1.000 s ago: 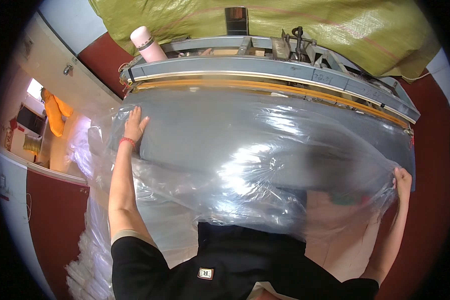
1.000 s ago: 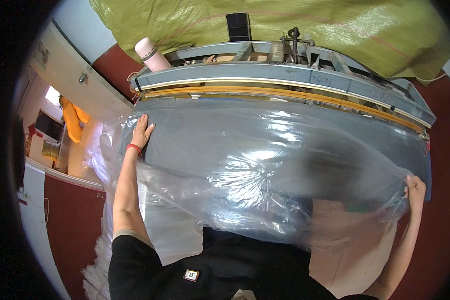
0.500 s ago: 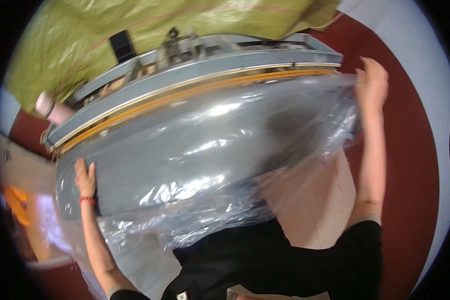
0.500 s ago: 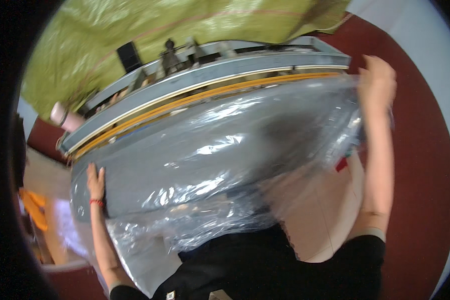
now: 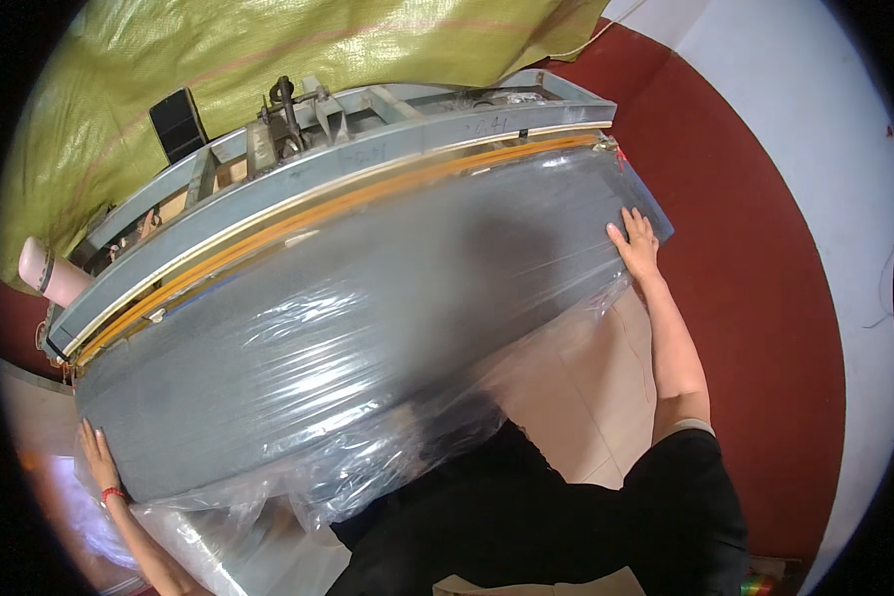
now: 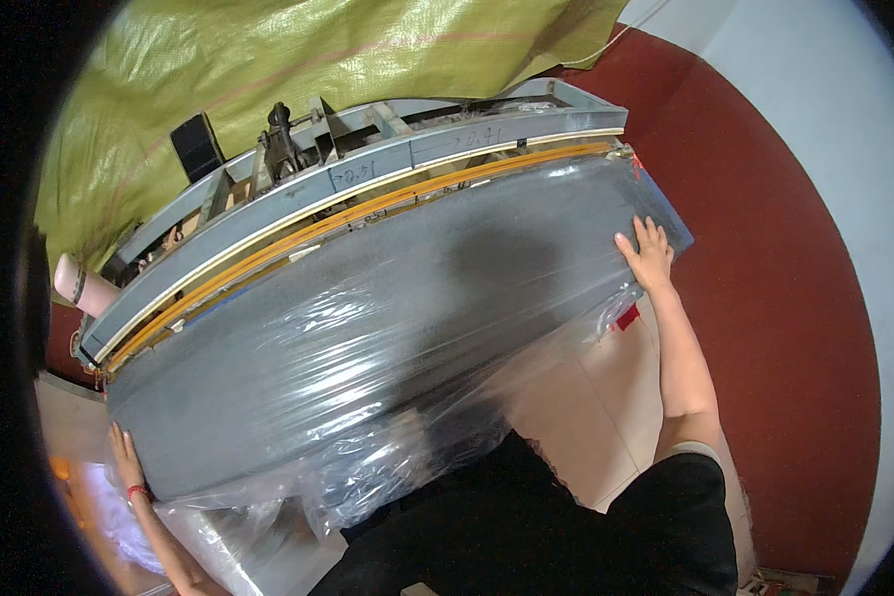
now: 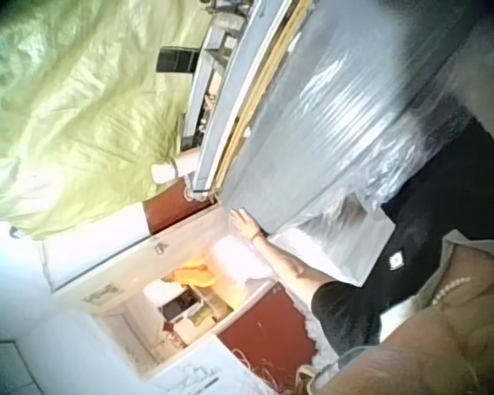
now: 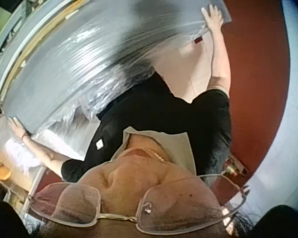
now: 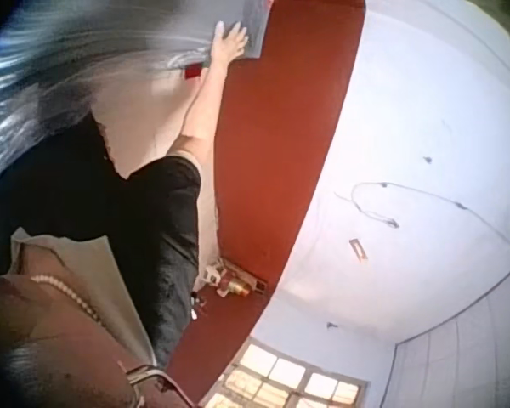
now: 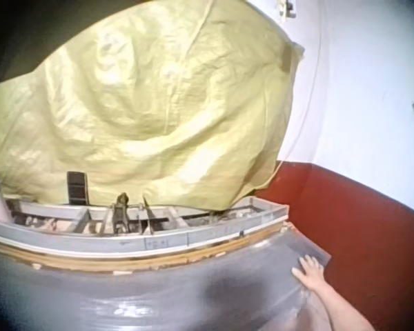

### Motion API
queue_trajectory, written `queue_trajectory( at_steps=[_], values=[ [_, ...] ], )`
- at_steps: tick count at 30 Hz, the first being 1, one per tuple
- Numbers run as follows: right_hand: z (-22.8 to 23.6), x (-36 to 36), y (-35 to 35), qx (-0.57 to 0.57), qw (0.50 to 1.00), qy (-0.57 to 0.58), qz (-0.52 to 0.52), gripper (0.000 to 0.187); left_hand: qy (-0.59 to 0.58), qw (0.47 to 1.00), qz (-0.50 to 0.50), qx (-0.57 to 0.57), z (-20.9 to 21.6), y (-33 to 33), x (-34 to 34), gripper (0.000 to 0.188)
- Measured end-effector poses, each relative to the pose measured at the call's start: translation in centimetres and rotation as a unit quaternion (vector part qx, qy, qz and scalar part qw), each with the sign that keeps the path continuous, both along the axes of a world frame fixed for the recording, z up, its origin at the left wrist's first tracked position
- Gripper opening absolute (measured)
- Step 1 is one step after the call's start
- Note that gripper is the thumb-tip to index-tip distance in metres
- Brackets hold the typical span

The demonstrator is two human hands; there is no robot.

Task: Sealing large plastic bags using a heat sealing machine.

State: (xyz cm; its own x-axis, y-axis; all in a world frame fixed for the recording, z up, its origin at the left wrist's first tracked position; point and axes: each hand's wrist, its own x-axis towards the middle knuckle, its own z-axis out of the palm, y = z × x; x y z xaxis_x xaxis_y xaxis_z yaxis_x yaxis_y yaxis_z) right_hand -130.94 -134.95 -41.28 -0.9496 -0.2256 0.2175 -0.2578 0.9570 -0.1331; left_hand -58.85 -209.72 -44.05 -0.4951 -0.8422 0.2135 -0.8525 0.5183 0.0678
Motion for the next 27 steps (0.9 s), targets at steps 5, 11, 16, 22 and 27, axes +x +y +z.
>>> queue_trajectory(
  at_steps=[5, 11, 16, 22, 27],
  values=[
    [1.4, 1.6, -3.0, 0.018, 0.999, -0.045, -0.005, 0.069, 0.119, 0.983, 0.099, 0.099, -2.3, -6.8, 7.5, 0.054],
    [1.3, 3.7, -9.9, 0.038, 0.976, 0.005, 0.215, 0.047, 0.221, 0.948, 0.172, -0.152, 0.6, 1.4, 11.3, 0.048],
    [2.5, -0.6, -9.1, -0.088, 0.963, -0.001, 0.255, 0.044, 0.268, 0.945, 0.144, -0.121, 0.2, 19.9, 7.6, 0.035],
    [2.4, 0.8, -17.0, -0.152, 0.874, 0.149, 0.437, 0.046, 0.236, 0.890, 0.370, -0.127, -9.9, 40.4, 18.2, 0.039],
    [4.1, 6.5, -23.7, -0.093, 0.827, 0.219, 0.510, 0.046, 0.183, 0.740, 0.619, -0.190, -12.5, 52.2, 27.3, 0.042]
  ],
)
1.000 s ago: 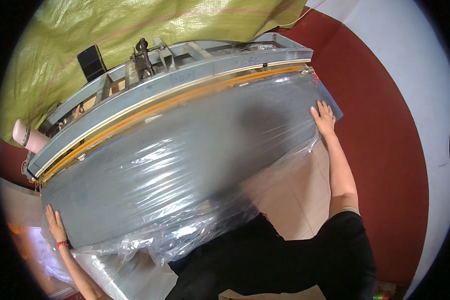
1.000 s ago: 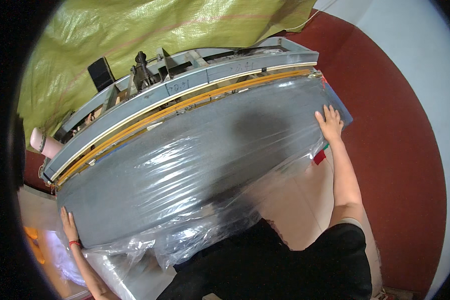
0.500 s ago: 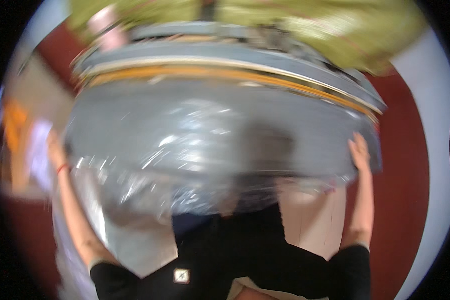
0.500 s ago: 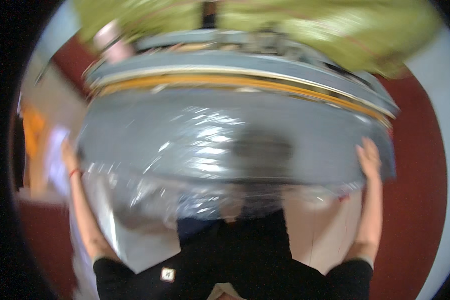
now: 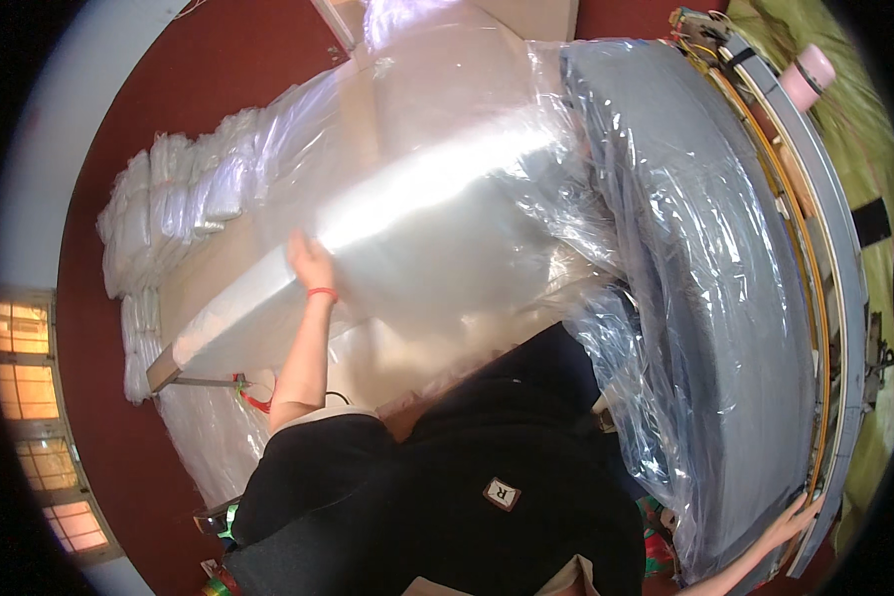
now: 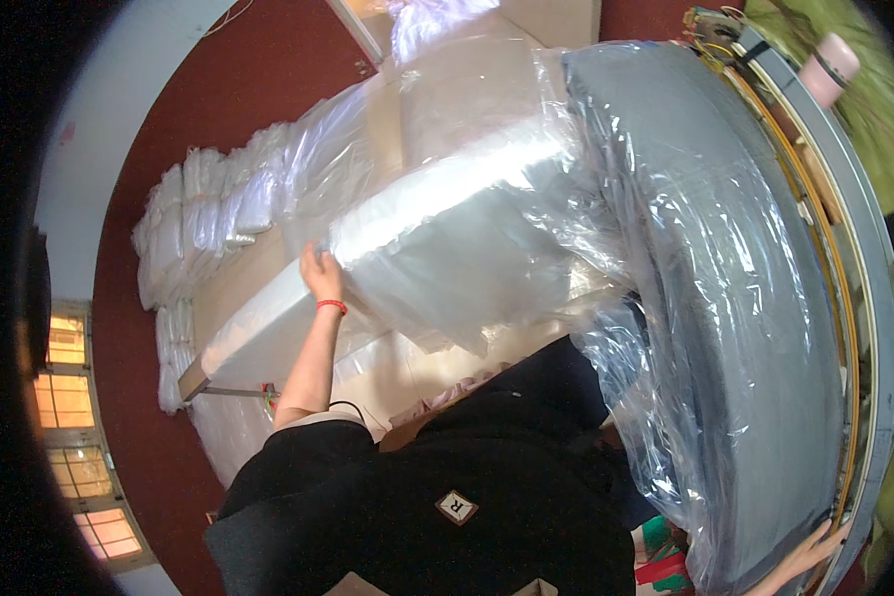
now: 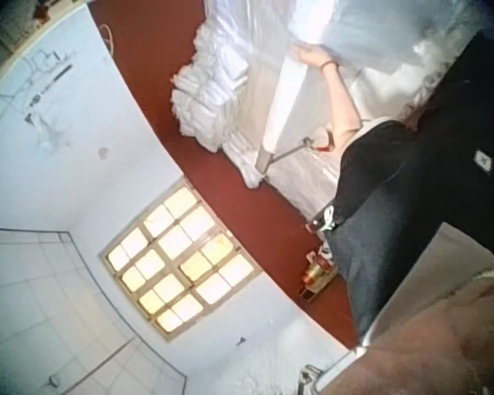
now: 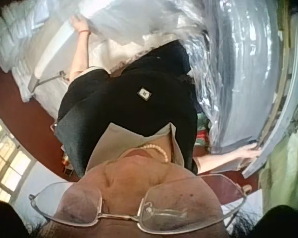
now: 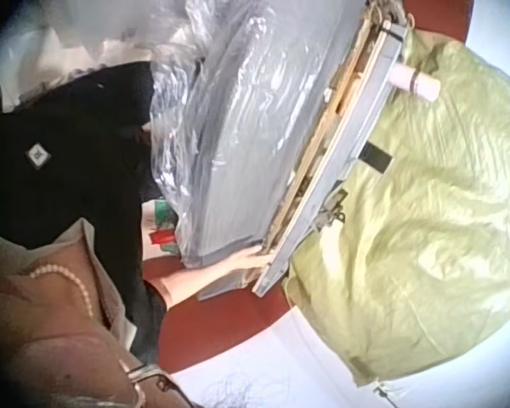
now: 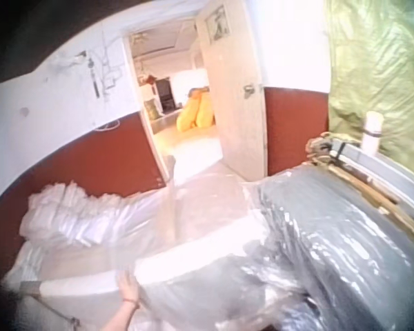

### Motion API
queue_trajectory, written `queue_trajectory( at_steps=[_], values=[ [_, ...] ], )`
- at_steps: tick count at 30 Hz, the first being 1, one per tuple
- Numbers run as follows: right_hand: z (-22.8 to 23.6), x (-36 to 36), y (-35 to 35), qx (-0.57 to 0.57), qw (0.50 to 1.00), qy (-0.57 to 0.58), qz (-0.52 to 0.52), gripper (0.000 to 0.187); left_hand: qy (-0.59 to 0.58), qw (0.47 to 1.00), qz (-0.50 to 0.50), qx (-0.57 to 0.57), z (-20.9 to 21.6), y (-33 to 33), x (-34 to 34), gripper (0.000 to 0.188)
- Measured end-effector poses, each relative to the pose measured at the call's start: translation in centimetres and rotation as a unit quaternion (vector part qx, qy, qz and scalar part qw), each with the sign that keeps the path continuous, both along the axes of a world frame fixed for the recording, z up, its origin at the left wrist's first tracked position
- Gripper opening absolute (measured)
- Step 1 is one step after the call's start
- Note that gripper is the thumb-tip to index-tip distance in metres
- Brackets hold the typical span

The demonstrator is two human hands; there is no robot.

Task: Sealing large plastic bags using a heat sealing machine.

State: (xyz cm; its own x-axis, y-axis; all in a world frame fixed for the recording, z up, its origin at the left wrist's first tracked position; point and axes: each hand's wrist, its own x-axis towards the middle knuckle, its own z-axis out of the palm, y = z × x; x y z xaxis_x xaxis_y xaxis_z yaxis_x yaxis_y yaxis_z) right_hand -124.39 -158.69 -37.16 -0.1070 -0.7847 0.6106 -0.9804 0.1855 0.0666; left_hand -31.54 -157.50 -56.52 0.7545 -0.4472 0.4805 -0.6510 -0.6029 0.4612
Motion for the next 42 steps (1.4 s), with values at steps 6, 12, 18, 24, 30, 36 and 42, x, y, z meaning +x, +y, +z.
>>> queue_trajectory(
  at_steps=[6, 12, 18, 24, 30, 36, 42],
  values=[
    [0.7, 2.0, -2.2, 0.014, 0.997, 0.064, 0.033, 0.046, 0.039, 0.974, 0.163, 0.154, -1.5, 5.9, 6.0, 0.028],
    [0.7, 2.0, -0.3, 0.010, 1.000, 0.014, -0.014, 0.046, 0.186, 0.939, 0.203, -0.207, -3.9, 11.1, 13.0, 0.025],
    [-0.3, -0.9, -1.2, 0.019, 0.999, -0.025, -0.001, 0.042, 0.187, 0.931, 0.248, -0.194, -0.6, 12.5, 16.4, 0.015],
    [4.7, 17.0, -4.2, 0.056, 0.974, -0.146, 0.167, 0.031, 0.297, 0.867, -0.398, -0.024, 14.1, -11.3, -7.4, 0.015],
    [4.5, 33.9, -8.9, 0.150, 0.837, -0.399, 0.342, 0.033, 0.517, 0.564, -0.644, -0.006, 25.5, -15.9, -28.7, 0.011],
    [4.3, 38.9, -9.2, 0.156, 0.557, -0.726, 0.372, 0.016, 0.496, 0.502, -0.708, 0.012, 29.3, -15.8, -38.4, 0.006],
    [1.8, 32.3, -8.2, 0.030, 0.487, -0.827, 0.278, 0.011, 0.523, 0.526, -0.666, -0.076, 29.2, -18.3, -40.0, 0.009]
  ],
)
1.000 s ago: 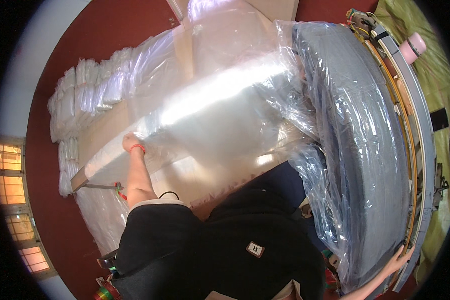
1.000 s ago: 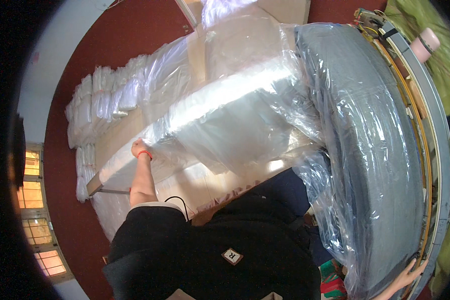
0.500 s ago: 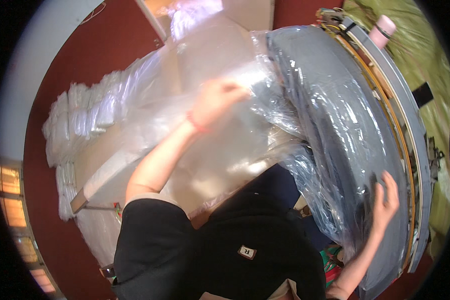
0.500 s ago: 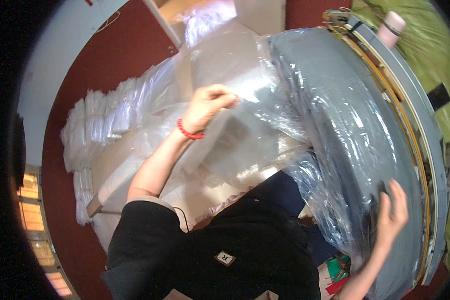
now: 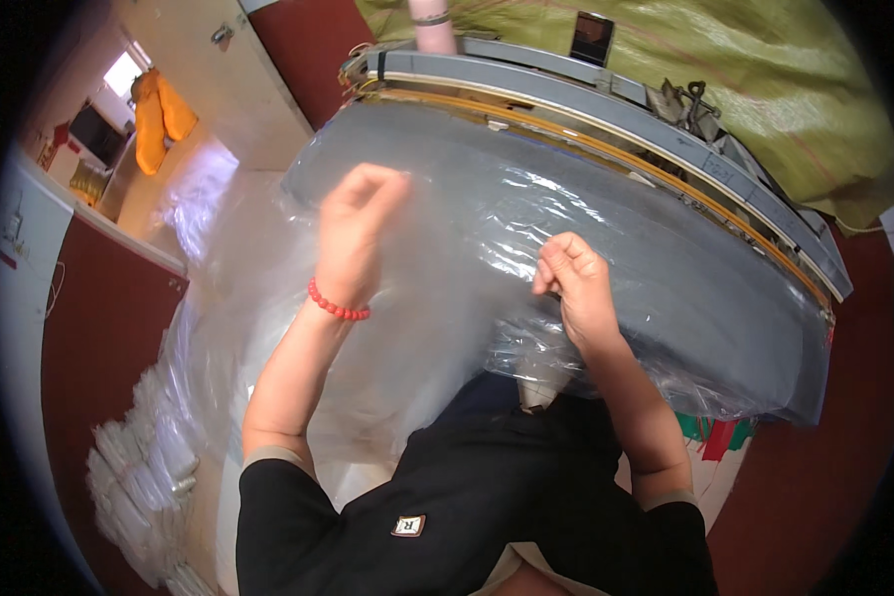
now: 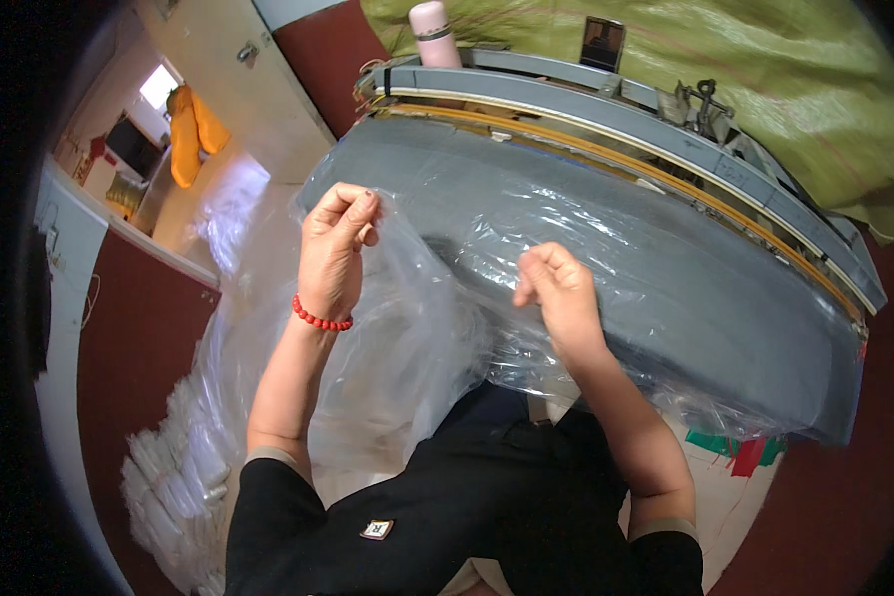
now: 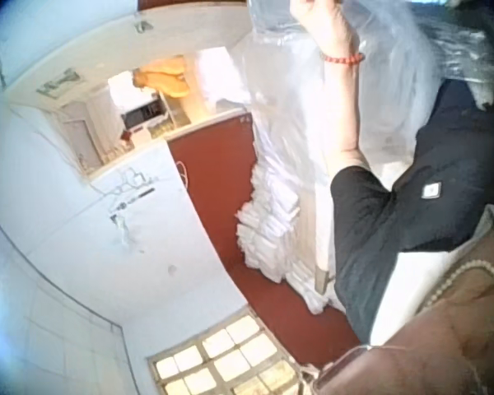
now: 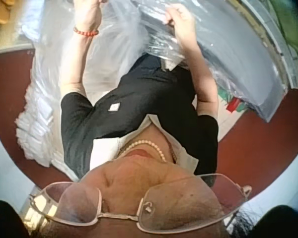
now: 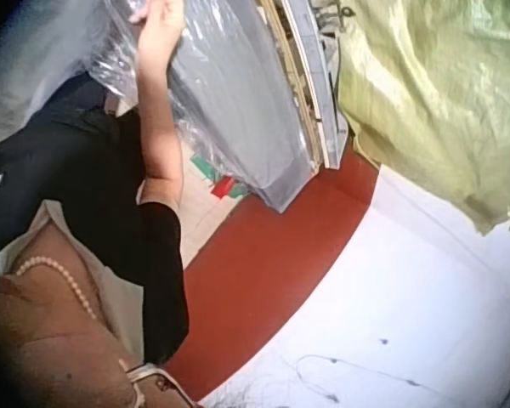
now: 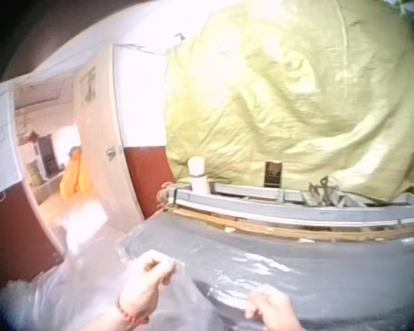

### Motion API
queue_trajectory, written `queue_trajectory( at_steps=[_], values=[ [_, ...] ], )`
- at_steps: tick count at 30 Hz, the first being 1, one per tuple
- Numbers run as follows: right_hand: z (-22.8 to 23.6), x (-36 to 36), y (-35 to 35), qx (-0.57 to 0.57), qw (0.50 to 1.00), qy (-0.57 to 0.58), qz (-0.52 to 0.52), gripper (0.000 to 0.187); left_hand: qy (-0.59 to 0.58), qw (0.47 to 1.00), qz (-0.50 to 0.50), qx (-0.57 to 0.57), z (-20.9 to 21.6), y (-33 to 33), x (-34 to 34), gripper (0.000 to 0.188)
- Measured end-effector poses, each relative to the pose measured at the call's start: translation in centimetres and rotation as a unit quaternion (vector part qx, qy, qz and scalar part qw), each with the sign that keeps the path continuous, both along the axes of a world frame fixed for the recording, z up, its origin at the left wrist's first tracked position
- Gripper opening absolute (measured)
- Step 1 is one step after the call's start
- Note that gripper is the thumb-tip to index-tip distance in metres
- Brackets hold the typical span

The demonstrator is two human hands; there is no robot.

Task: Sealing large plastic bags using a heat sealing machine.

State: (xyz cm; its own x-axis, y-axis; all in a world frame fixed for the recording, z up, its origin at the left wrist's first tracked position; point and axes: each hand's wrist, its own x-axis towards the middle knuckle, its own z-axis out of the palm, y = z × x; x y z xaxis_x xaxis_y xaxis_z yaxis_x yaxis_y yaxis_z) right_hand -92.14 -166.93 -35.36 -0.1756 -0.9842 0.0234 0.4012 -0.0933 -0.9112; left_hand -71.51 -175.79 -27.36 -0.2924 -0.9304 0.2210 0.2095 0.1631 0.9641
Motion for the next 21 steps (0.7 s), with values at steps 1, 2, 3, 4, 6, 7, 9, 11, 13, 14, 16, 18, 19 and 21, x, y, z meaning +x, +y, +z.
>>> queue_trajectory(
  at_steps=[1, 2, 3, 4, 6, 7, 9, 11, 13, 14, 16, 18, 19, 21],
  values=[
    [-0.1, -0.4, 0.1, -0.004, 1.000, -0.002, -0.006, 0.011, -0.008, 0.999, 0.005, -0.031, 0.3, -0.1, -0.3, 0.009],
    [0.0, -0.6, 0.2, -0.006, 0.999, 0.040, -0.005, 0.011, -0.015, 0.998, 0.010, -0.062, 0.5, -0.1, -0.6, 0.008],
    [0.3, -0.7, 0.4, -0.006, 0.996, 0.083, -0.005, 0.011, -0.017, 0.998, 0.005, -0.063, 0.7, -0.1, -1.2, 0.008],
    [0.7, 0.0, 0.2, -0.032, 0.992, 0.123, 0.000, 0.014, -0.052, 0.993, -0.010, -0.106, 0.9, 0.0, -1.9, 0.008],
    [1.2, 1.1, -0.5, -0.086, 0.981, 0.174, -0.005, 0.024, -0.093, 0.981, -0.052, -0.160, 1.0, 0.1, -3.6, 0.006],
    [1.1, 2.1, -1.0, -0.129, 0.972, 0.195, -0.016, 0.032, -0.096, 0.981, -0.054, -0.159, 1.3, 0.2, -4.1, 0.006],
    [0.6, 3.9, -2.4, -0.159, 0.969, 0.190, -0.009, 0.036, -0.137, 0.949, -0.053, -0.280, 1.8, -0.1, -5.2, 0.007],
    [0.7, 4.4, -1.8, -0.187, 0.965, 0.186, 0.000, 0.041, -0.168, 0.901, 0.001, -0.400, 2.5, -0.5, -6.1, 0.006],
    [3.0, 4.7, -0.2, -0.008, 0.979, 0.166, 0.116, 0.034, -0.078, 0.946, -0.018, -0.313, 3.0, -1.6, -6.2, 0.007],
    [2.4, 4.5, 0.1, 0.048, 0.976, 0.169, 0.129, 0.026, -0.001, 0.976, -0.029, -0.216, 3.5, -1.7, -6.1, 0.009],
    [0.0, 2.4, 0.8, 0.025, 0.961, 0.248, 0.118, 0.023, -0.033, 0.954, 0.078, -0.288, 4.9, -4.0, -4.2, 0.010],
    [-1.5, -0.5, 2.8, -0.014, 0.949, 0.310, 0.063, 0.019, 0.025, 0.927, 0.134, -0.350, 7.0, -7.1, -2.5, 0.008],
    [-1.9, -1.7, 4.3, -0.036, 0.955, 0.292, 0.027, 0.018, 0.011, 0.904, 0.206, -0.374, 7.8, -9.0, -1.0, 0.008],
    [-0.1, -4.8, 7.6, -0.004, 0.847, 0.532, -0.010, 0.017, -0.027, 0.861, 0.308, -0.405, 8.7, -12.1, 2.4, 0.011]
  ],
)
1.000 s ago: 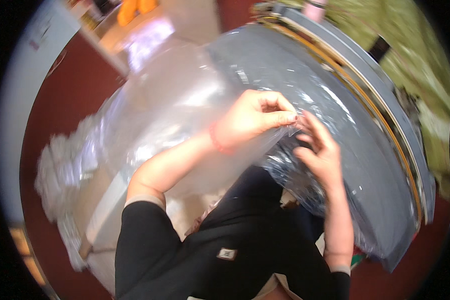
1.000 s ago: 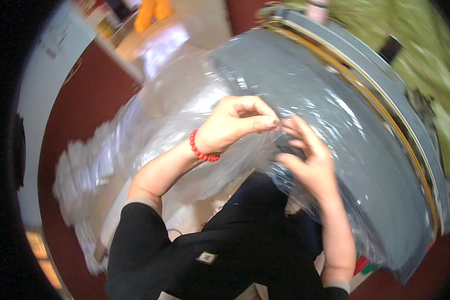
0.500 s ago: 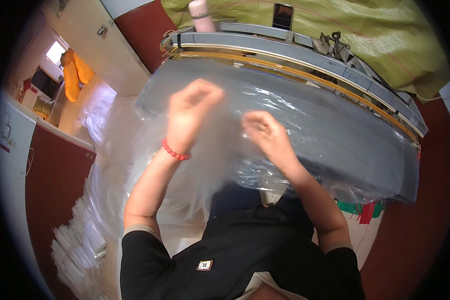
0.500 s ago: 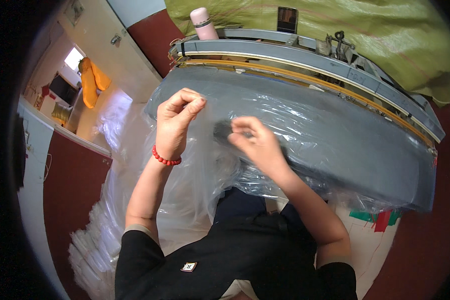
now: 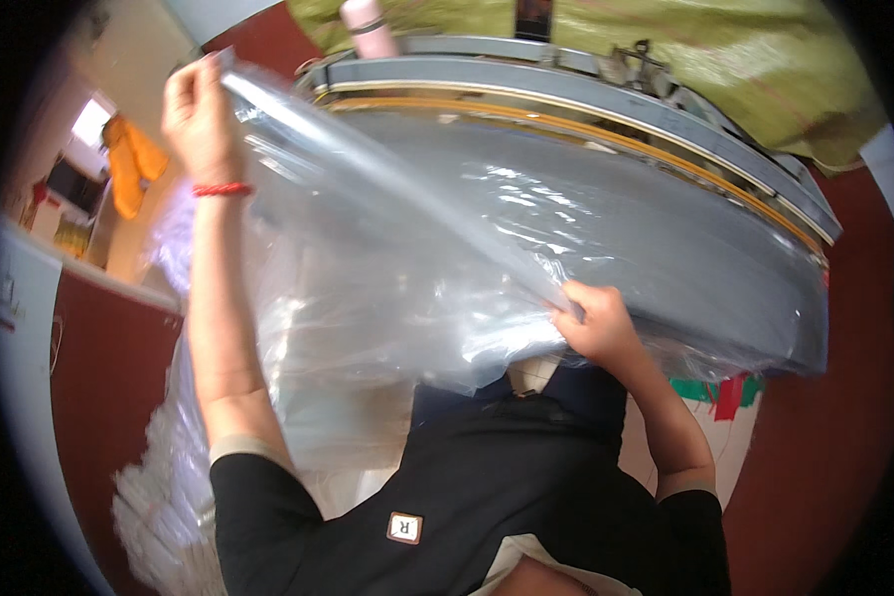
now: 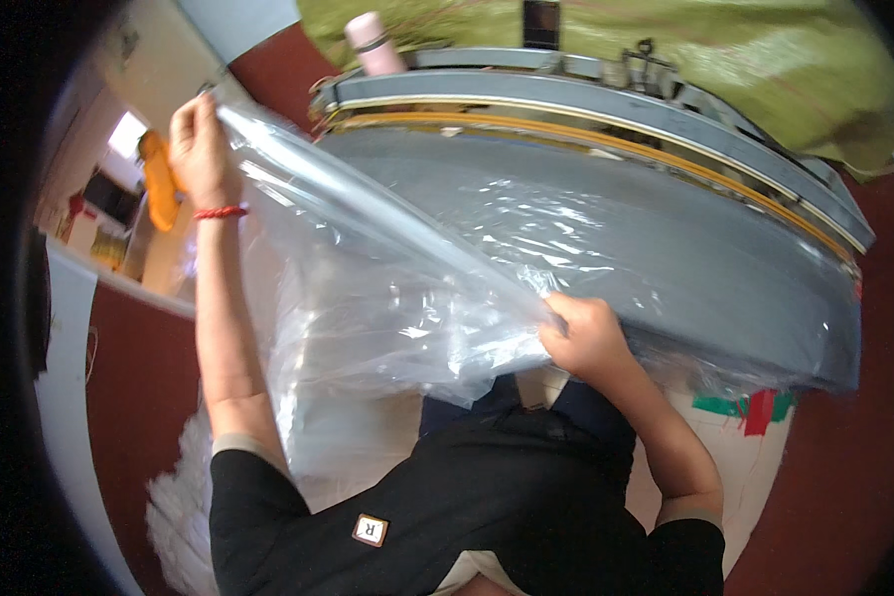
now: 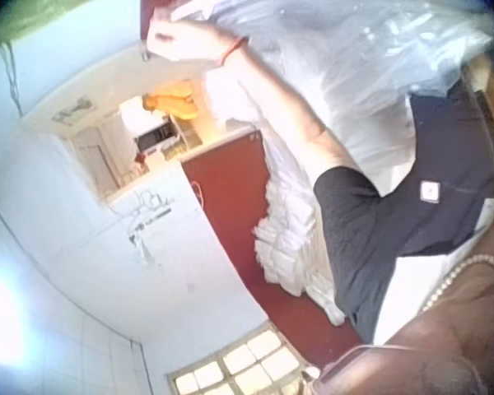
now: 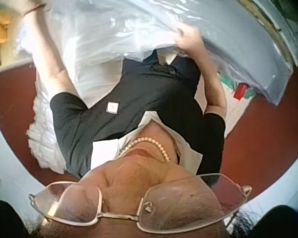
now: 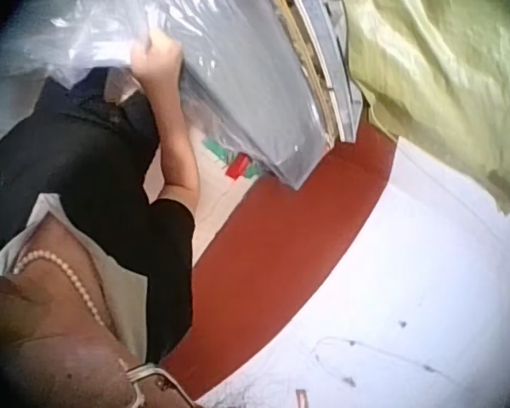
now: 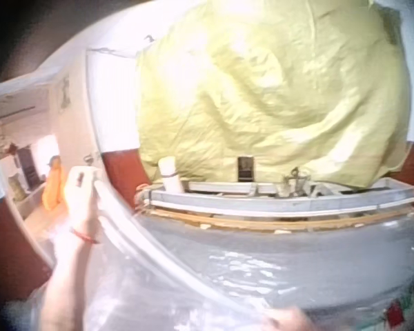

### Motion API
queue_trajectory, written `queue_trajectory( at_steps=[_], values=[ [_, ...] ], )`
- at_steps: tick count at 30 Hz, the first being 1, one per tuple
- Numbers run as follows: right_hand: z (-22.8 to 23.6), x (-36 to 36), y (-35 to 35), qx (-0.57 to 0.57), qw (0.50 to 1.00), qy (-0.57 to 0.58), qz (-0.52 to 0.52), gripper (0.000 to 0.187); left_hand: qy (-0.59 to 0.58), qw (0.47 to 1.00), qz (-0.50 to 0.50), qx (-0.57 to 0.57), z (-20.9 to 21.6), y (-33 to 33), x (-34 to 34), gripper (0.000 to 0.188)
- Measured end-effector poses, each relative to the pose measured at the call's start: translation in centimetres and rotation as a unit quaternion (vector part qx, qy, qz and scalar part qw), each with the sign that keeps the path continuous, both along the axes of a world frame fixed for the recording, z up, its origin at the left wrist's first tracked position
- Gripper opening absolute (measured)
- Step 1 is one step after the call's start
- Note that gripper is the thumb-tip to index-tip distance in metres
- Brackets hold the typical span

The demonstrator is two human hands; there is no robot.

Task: Sealing large plastic bags using a heat sealing machine.

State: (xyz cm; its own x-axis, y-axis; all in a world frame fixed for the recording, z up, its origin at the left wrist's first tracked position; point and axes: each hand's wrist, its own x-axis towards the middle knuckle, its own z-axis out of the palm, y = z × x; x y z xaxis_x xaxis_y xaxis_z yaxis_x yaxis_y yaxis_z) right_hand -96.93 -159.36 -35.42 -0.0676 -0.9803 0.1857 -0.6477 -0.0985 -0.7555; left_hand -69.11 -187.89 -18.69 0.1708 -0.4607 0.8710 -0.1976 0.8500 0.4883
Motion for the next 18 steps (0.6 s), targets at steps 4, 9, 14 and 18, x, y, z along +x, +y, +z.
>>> queue_trajectory(
  at_steps=[4, 9, 14, 18],
  values=[
    [0.7, -7.5, 8.5, -0.063, 0.966, 0.189, -0.163, 0.015, -0.071, 0.994, 0.010, 0.081, -2.2, -0.8, -0.9, 0.014],
    [3.8, -18.6, 23.9, -0.021, 0.883, 0.028, -0.469, 0.001, -0.209, 0.950, -0.112, 0.204, -9.6, -0.2, -7.6, 0.017],
    [8.1, -23.2, 31.6, -0.474, 0.707, -0.309, -0.424, 0.014, -0.220, 0.901, -0.217, 0.306, -16.7, 0.9, -12.6, 0.015],
    [3.6, -27.3, 33.3, -0.281, 0.711, -0.015, -0.644, 0.021, -0.309, 0.863, -0.272, 0.294, -21.9, 0.7, -14.8, 0.012]
  ],
)
